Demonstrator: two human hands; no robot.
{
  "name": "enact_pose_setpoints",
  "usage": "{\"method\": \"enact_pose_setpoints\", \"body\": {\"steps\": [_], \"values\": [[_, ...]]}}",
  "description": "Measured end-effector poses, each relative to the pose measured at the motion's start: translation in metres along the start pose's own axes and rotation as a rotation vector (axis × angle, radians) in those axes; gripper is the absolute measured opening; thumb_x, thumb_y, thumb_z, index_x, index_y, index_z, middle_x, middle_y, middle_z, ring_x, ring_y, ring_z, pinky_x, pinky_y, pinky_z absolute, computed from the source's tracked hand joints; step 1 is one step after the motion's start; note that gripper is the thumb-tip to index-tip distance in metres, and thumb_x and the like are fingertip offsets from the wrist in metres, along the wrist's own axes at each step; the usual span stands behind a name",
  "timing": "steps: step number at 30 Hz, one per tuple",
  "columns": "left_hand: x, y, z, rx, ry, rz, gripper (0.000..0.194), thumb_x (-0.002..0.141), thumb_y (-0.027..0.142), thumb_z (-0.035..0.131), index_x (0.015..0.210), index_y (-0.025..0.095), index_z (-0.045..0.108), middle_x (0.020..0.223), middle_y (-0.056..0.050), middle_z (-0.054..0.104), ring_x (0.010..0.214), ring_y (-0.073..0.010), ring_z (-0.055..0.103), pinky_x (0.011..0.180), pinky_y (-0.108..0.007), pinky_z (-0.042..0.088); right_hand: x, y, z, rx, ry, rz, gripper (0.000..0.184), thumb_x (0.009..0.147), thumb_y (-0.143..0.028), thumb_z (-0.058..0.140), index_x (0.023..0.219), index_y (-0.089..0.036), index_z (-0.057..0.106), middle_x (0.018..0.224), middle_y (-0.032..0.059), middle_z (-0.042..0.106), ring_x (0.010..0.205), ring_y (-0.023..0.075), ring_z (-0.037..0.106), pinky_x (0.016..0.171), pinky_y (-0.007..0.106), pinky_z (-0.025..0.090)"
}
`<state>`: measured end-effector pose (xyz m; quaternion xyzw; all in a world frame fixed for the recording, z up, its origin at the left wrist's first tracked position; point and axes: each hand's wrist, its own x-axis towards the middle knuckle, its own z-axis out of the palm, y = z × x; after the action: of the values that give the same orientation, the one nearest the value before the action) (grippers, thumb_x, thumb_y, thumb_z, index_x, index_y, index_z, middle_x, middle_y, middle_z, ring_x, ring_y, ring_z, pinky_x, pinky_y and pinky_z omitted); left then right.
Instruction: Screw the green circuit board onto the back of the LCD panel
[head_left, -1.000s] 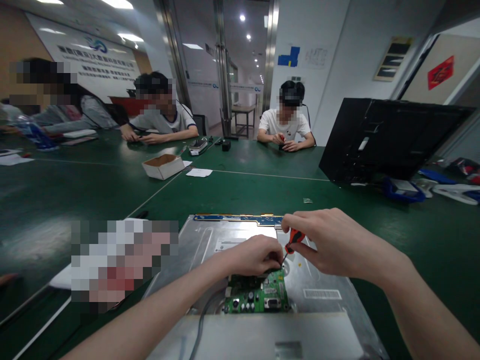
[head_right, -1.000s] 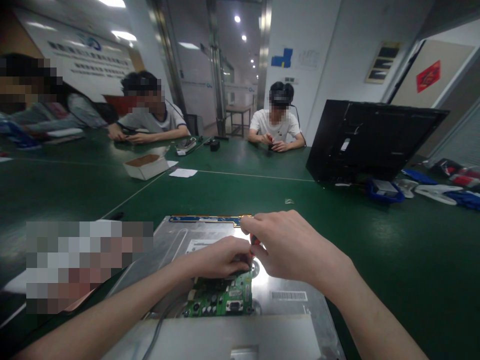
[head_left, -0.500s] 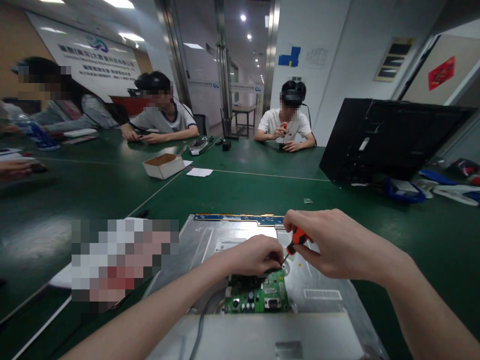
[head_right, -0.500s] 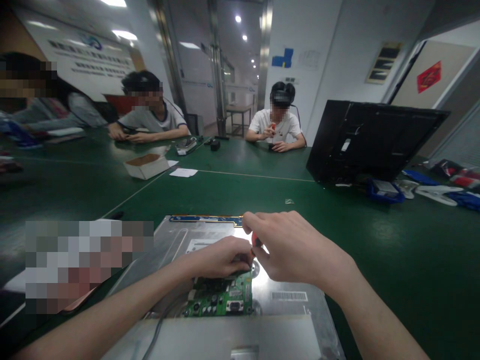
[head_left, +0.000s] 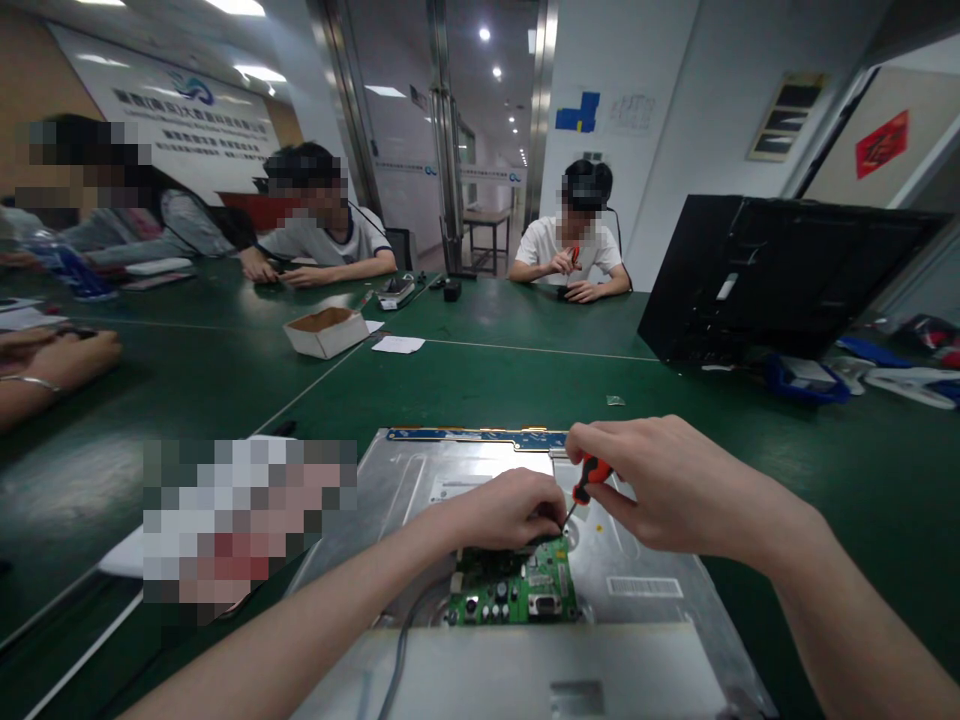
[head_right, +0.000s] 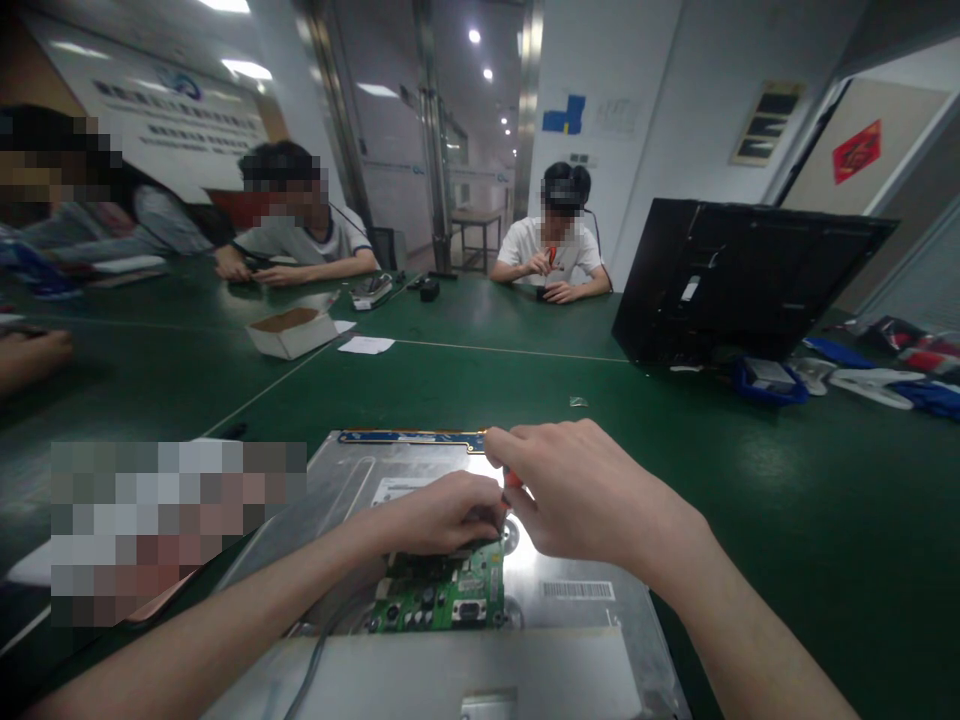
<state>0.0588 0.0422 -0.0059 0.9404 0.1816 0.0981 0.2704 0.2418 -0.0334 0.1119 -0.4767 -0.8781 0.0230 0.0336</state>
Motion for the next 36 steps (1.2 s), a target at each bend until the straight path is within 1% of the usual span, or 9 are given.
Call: {"method": "enact_pose_setpoints", "body": {"steps": [8, 13, 15, 18, 22, 28, 31, 34, 36], "values": [[0.0005, 0.002, -0.0009, -0.013, -0.007, -0.022, 0.01, 0.078, 0.006, 0.067, 0.08, 0.016, 0.068, 0.076, 0.0, 0.066, 0.07, -0.0148, 0.059, 0.063, -0.022, 0.04, 0.003, -0.002, 0.0013, -0.064, 0.025, 0.008, 0.014, 0.083, -0.02, 0.056, 0.096, -0.023, 0.051, 0.082, -0.0008, 0.069, 0.067, 0.0177, 0.062, 0.053, 0.027, 0.026], [0.0003, 0.0048, -0.0024, -0.038, -0.029, -0.021, 0.02, 0.077, 0.003, 0.066, 0.092, 0.016, 0.069, 0.086, -0.002, 0.07, 0.078, -0.0166, 0.062, 0.07, -0.024, 0.043, 0.0069, -0.001, 0.0041, -0.126, 0.063, 0.044, 0.012, 0.086, -0.032, 0.06, 0.089, -0.023, 0.054, 0.072, -0.0004, 0.07, 0.061, 0.0186, 0.063, 0.05, 0.027, 0.021], [0.0001, 0.0055, -0.0026, -0.029, -0.024, -0.031, 0.018, 0.078, 0.003, 0.066, 0.09, 0.015, 0.069, 0.084, -0.002, 0.069, 0.077, -0.0167, 0.062, 0.069, -0.024, 0.043, 0.008, -0.0009, 0.0043, -0.145, 0.053, 0.048, 0.013, 0.088, -0.034, 0.059, 0.086, -0.023, 0.055, 0.071, -0.0003, 0.07, 0.06, 0.0186, 0.063, 0.049, 0.027, 0.02], [0.0, 0.0051, -0.0021, -0.011, -0.018, -0.03, 0.013, 0.078, 0.005, 0.067, 0.085, 0.015, 0.068, 0.081, -0.002, 0.068, 0.075, -0.0162, 0.062, 0.067, -0.023, 0.043, 0.0077, -0.0016, 0.0036, -0.15, 0.047, 0.041, 0.009, 0.088, -0.031, 0.058, 0.088, -0.022, 0.054, 0.071, 0.0001, 0.069, 0.061, 0.0189, 0.063, 0.049, 0.027, 0.021], [-0.0001, 0.0031, -0.001, -0.031, -0.005, -0.005, 0.019, 0.077, 0.003, 0.067, 0.09, 0.016, 0.068, 0.085, -0.002, 0.069, 0.079, -0.0164, 0.062, 0.07, -0.024, 0.044, 0.0044, -0.0022, 0.0021, -0.063, 0.063, -0.001, 0.012, 0.083, -0.022, 0.059, 0.092, -0.022, 0.051, 0.079, -0.0014, 0.069, 0.064, 0.0174, 0.063, 0.05, 0.027, 0.024], [-0.0005, 0.0015, -0.0001, -0.012, -0.007, 0.002, 0.015, 0.079, 0.005, 0.066, 0.088, 0.016, 0.068, 0.085, -0.002, 0.069, 0.078, -0.0161, 0.062, 0.07, -0.024, 0.044, 0.0052, 0.0012, 0.0033, -0.091, 0.06, 0.025, 0.01, 0.088, -0.033, 0.058, 0.088, -0.024, 0.055, 0.076, -0.0007, 0.069, 0.063, 0.0184, 0.062, 0.05, 0.026, 0.024], [-0.0007, 0.0019, 0.0001, 0.018, 0.002, -0.004, 0.011, 0.077, 0.006, 0.068, 0.082, 0.016, 0.067, 0.082, -0.001, 0.068, 0.075, -0.0157, 0.061, 0.068, -0.024, 0.043, 0.0055, 0.0014, 0.0033, -0.086, 0.05, 0.032, 0.005, 0.087, -0.028, 0.058, 0.088, -0.024, 0.055, 0.077, -0.0014, 0.069, 0.064, 0.0179, 0.062, 0.051, 0.027, 0.024], [-0.0009, 0.0031, -0.0001, 0.016, 0.01, -0.009, 0.011, 0.076, 0.005, 0.069, 0.08, 0.015, 0.067, 0.077, 0.0, 0.067, 0.072, -0.0149, 0.06, 0.065, -0.023, 0.042, 0.0039, 0.0002, 0.0025, -0.032, 0.065, 0.002, 0.012, 0.083, -0.021, 0.06, 0.093, -0.024, 0.054, 0.082, -0.0024, 0.069, 0.067, 0.0171, 0.062, 0.052, 0.027, 0.027], [-0.0007, 0.0034, -0.0002, 0.0, 0.003, -0.011, 0.012, 0.077, 0.004, 0.068, 0.082, 0.015, 0.068, 0.078, 0.0, 0.068, 0.072, -0.015, 0.061, 0.066, -0.023, 0.043, 0.0037, -0.0003, 0.0023, -0.03, 0.069, 0.001, 0.011, 0.083, -0.023, 0.06, 0.092, -0.024, 0.054, 0.083, -0.0023, 0.07, 0.068, 0.0178, 0.063, 0.052, 0.027, 0.027]]}}
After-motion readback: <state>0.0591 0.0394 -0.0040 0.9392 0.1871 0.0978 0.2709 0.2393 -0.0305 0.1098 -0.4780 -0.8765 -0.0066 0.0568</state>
